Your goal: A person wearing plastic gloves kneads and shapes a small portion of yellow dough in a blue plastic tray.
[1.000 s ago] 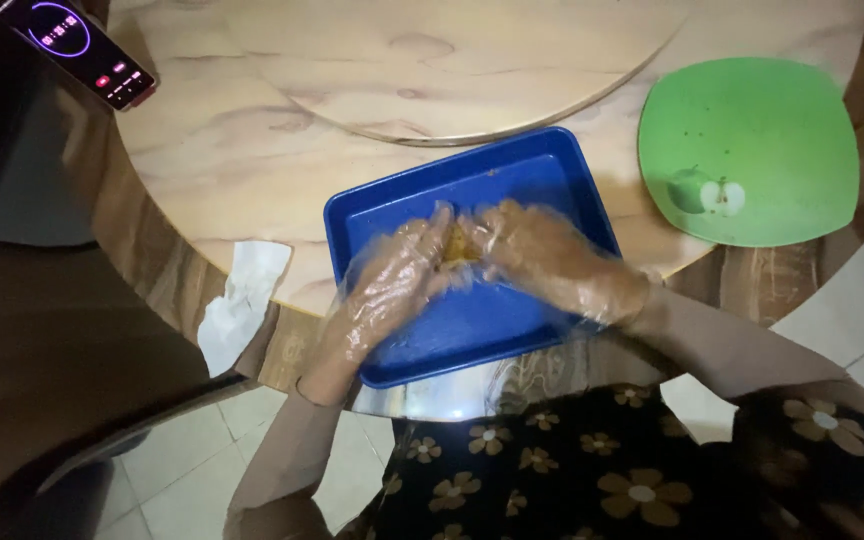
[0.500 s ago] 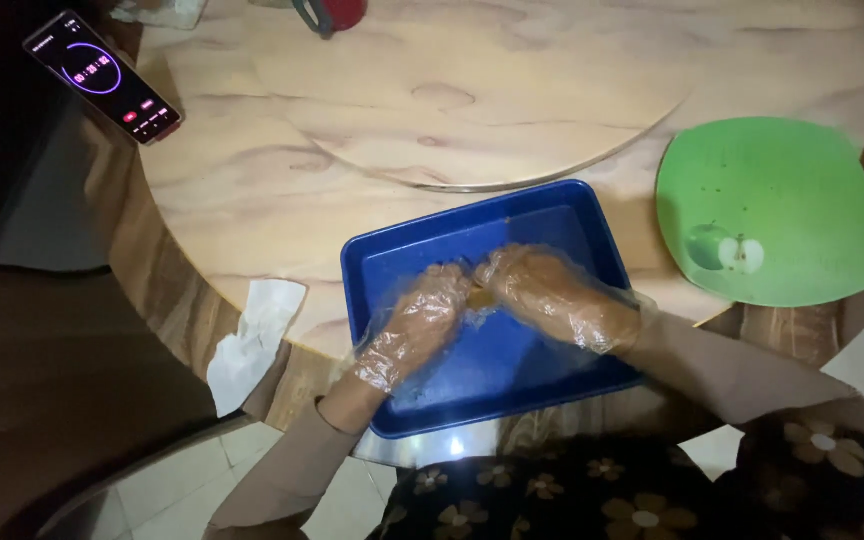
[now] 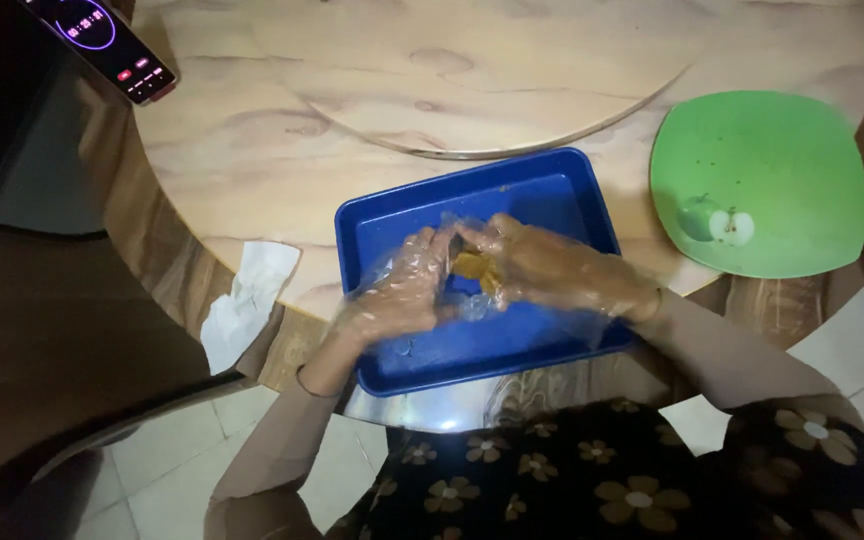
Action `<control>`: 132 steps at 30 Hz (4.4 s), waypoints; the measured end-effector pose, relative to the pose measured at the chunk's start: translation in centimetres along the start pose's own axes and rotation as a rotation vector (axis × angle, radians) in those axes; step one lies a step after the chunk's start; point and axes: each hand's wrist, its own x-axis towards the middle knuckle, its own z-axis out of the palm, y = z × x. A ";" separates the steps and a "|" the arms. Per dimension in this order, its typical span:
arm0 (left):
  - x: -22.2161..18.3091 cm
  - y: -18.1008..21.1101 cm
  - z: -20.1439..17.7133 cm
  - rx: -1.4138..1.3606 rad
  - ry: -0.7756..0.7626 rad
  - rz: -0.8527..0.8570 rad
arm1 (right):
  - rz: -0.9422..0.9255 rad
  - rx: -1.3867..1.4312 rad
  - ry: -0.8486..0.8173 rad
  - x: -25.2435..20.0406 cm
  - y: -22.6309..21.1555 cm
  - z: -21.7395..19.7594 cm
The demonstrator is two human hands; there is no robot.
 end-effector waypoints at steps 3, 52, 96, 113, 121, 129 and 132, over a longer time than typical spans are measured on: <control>-0.7 2.5 -0.9 -0.101 -0.053 -0.059 | -0.115 -0.398 0.020 2.6 5.6 1.8; -1.9 2.8 3.0 0.875 0.324 0.000 | -0.132 -0.158 0.010 2.4 5.0 4.8; 2.4 -4.4 9.8 0.015 0.232 0.234 | 0.464 0.144 0.023 3.3 -0.3 1.6; 0.5 -1.2 4.8 -0.209 0.006 -0.152 | -0.166 0.026 0.006 0.5 0.0 0.1; 1.7 -2.2 6.2 0.116 0.221 0.091 | 0.039 -0.426 0.004 0.0 2.3 1.3; 4.2 -3.0 8.6 0.521 0.312 0.155 | 0.557 0.479 0.331 2.2 5.0 3.6; 3.9 -2.6 7.7 0.480 0.232 0.128 | 0.562 0.491 0.362 3.2 5.2 3.3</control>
